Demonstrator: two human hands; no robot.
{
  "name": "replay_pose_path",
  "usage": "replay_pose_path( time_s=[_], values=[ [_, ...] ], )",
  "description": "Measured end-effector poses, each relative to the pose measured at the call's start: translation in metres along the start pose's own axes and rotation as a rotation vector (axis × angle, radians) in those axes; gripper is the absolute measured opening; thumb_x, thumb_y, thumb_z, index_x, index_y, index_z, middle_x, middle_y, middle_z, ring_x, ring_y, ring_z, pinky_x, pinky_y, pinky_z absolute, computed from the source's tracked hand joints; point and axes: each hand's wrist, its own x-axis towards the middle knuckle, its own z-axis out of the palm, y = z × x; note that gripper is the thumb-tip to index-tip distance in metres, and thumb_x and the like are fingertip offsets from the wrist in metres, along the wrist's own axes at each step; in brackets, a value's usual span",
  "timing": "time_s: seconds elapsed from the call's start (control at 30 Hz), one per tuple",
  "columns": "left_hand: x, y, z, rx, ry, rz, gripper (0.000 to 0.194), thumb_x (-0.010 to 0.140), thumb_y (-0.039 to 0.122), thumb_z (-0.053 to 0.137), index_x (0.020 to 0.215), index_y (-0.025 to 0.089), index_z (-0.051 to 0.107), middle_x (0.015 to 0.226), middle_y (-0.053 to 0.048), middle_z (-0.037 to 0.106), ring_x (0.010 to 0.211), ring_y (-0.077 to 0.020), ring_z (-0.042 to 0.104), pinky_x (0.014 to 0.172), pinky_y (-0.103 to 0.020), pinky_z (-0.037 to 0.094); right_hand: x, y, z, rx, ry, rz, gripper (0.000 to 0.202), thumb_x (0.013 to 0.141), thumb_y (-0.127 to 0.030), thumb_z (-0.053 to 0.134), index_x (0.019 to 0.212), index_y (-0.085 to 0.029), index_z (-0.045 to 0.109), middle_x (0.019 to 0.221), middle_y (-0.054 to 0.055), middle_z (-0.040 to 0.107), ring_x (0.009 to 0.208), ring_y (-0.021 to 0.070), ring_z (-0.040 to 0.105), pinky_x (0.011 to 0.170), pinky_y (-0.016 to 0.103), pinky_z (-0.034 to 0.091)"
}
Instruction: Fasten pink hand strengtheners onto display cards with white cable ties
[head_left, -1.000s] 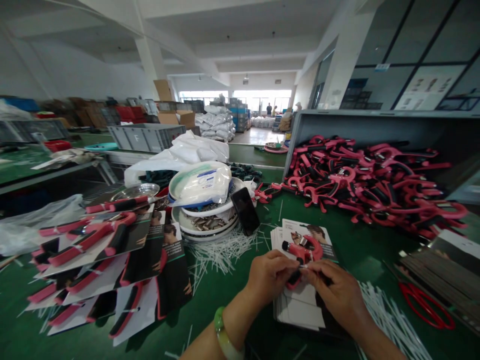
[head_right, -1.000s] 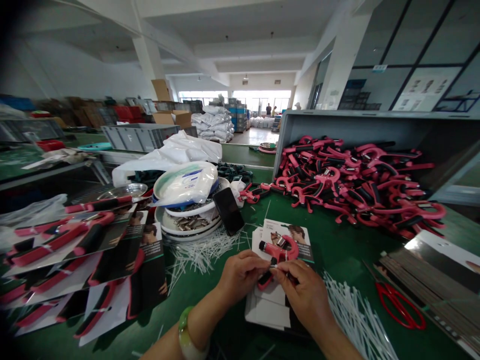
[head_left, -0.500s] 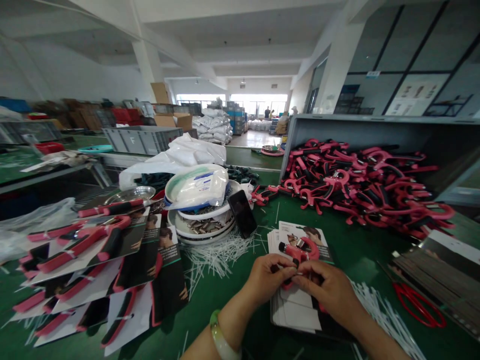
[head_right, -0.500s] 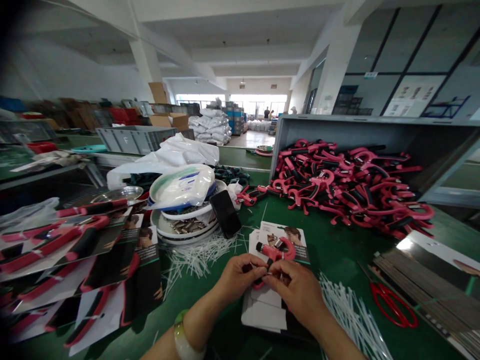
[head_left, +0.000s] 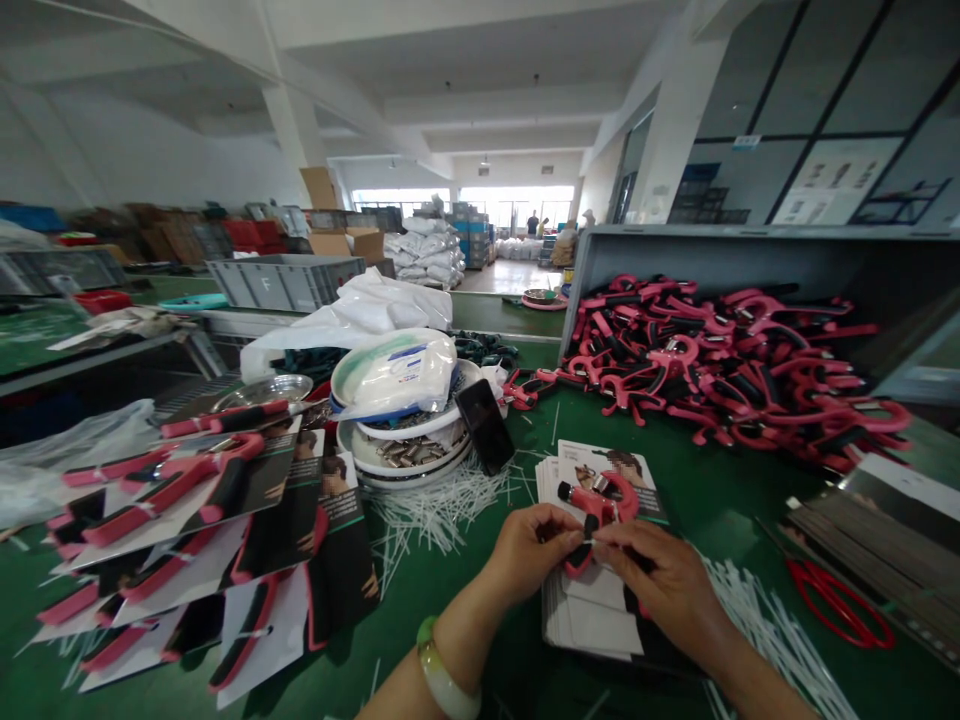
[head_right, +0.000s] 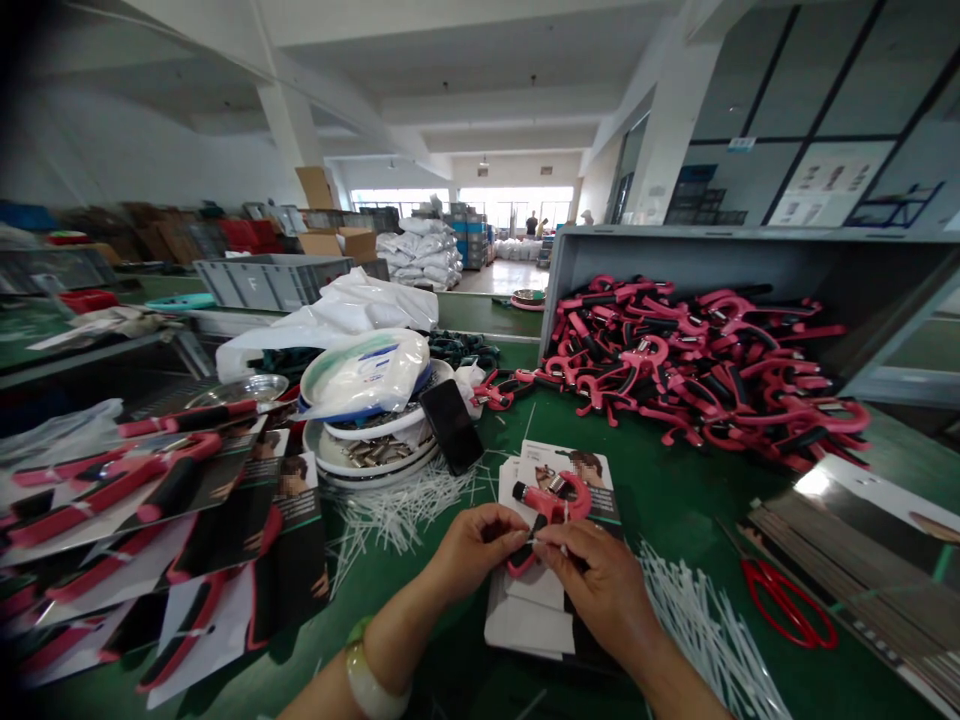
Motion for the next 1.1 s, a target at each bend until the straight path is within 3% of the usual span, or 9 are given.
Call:
replay_pose_path(
  time_s=[0.17, 0.37, 0.47, 0.6, 0.77, 0.9, 1.0, 1.1],
  values=[
    [0.001, 0.001, 0.006, 0.1, 0.006, 0.042, 0.022, 0.07, 0.034, 0.069, 0.074, 0.013, 0.063, 0.064, 0.001, 0.059, 0.054, -0.0081, 0.051, 0.053, -0.02, 0.039, 0.011, -0.004, -0.005, -0.095, -0.148, 0.01, 0.016, 0.086, -0.033, 0.055, 0.08, -0.025, 0.068, 0.078, 0.001, 0.067, 0.072, 0.0165, 0.063, 0.066, 0.028, 0.05],
    [-0.003, 0.004, 0.006, 0.116, 0.032, 0.077, 0.022, 0.074, 0.035, 0.065, 0.077, 0.013, 0.067, 0.068, -0.002, 0.063, 0.06, -0.011, 0.054, 0.059, -0.022, 0.043, 0.006, -0.001, -0.002, -0.022, 0.01, -0.13, 0.013, 0.088, -0.027, 0.054, 0.083, -0.023, 0.065, 0.076, 0.0, 0.066, 0.071, 0.0145, 0.063, 0.064, 0.024, 0.049],
    [-0.005, 0.007, 0.006, 0.22, 0.003, 0.197, 0.022, 0.075, 0.035, 0.066, 0.08, 0.015, 0.069, 0.078, -0.005, 0.065, 0.068, -0.0137, 0.057, 0.063, -0.024, 0.043, 0.002, 0.0, -0.001, -0.012, 0.075, -0.173, 0.012, 0.089, -0.022, 0.052, 0.083, -0.022, 0.062, 0.074, 0.0, 0.063, 0.072, 0.014, 0.061, 0.065, 0.024, 0.048],
    [-0.006, 0.011, 0.008, 0.313, 0.053, 0.361, 0.019, 0.073, 0.035, 0.07, 0.075, 0.017, 0.07, 0.083, -0.005, 0.066, 0.08, -0.0165, 0.058, 0.071, -0.026, 0.043, 0.003, -0.004, -0.003, 0.015, 0.057, -0.146, 0.016, 0.09, -0.023, 0.049, 0.078, -0.022, 0.058, 0.073, 0.0, 0.061, 0.07, 0.0141, 0.059, 0.064, 0.025, 0.047],
    [-0.007, 0.016, 0.011, 0.411, 0.089, 0.287, 0.016, 0.074, 0.033, 0.069, 0.08, 0.018, 0.071, 0.083, -0.004, 0.067, 0.075, -0.0154, 0.058, 0.065, -0.024, 0.043, 0.008, -0.004, -0.005, 0.032, 0.0, -0.125, 0.02, 0.092, -0.024, 0.044, 0.08, -0.022, 0.059, 0.074, 0.001, 0.061, 0.07, 0.0147, 0.06, 0.064, 0.026, 0.047],
    [-0.009, 0.02, 0.014, 0.491, 0.101, 0.285, 0.01, 0.077, 0.026, 0.065, 0.078, 0.018, 0.07, 0.08, -0.004, 0.066, 0.074, -0.015, 0.058, 0.067, -0.024, 0.044, 0.008, -0.001, 0.0, 0.018, 0.07, -0.159, 0.016, 0.091, -0.024, 0.046, 0.08, -0.022, 0.058, 0.074, 0.002, 0.061, 0.072, 0.0158, 0.059, 0.065, 0.027, 0.047],
    [-0.011, 0.025, 0.013, 0.557, 0.087, 0.315, 0.007, 0.076, 0.024, 0.064, 0.076, 0.018, 0.069, 0.084, -0.004, 0.064, 0.078, -0.0151, 0.058, 0.068, -0.024, 0.045, 0.002, -0.001, 0.003, 0.02, 0.167, -0.095, 0.018, 0.09, -0.026, 0.047, 0.076, -0.022, 0.056, 0.071, 0.001, 0.058, 0.068, 0.016, 0.057, 0.064, 0.027, 0.046],
    [-0.016, 0.031, 0.011, 0.675, 0.068, 0.307, 0.006, 0.075, 0.019, 0.063, 0.077, 0.02, 0.069, 0.089, -0.004, 0.063, 0.08, -0.0151, 0.059, 0.069, -0.024, 0.045, -0.003, -0.002, 0.005, 0.07, 0.259, 0.081, 0.02, 0.091, -0.029, 0.047, 0.074, -0.022, 0.054, 0.066, 0.0, 0.055, 0.061, 0.0146, 0.055, 0.058, 0.025, 0.044]
  ],
)
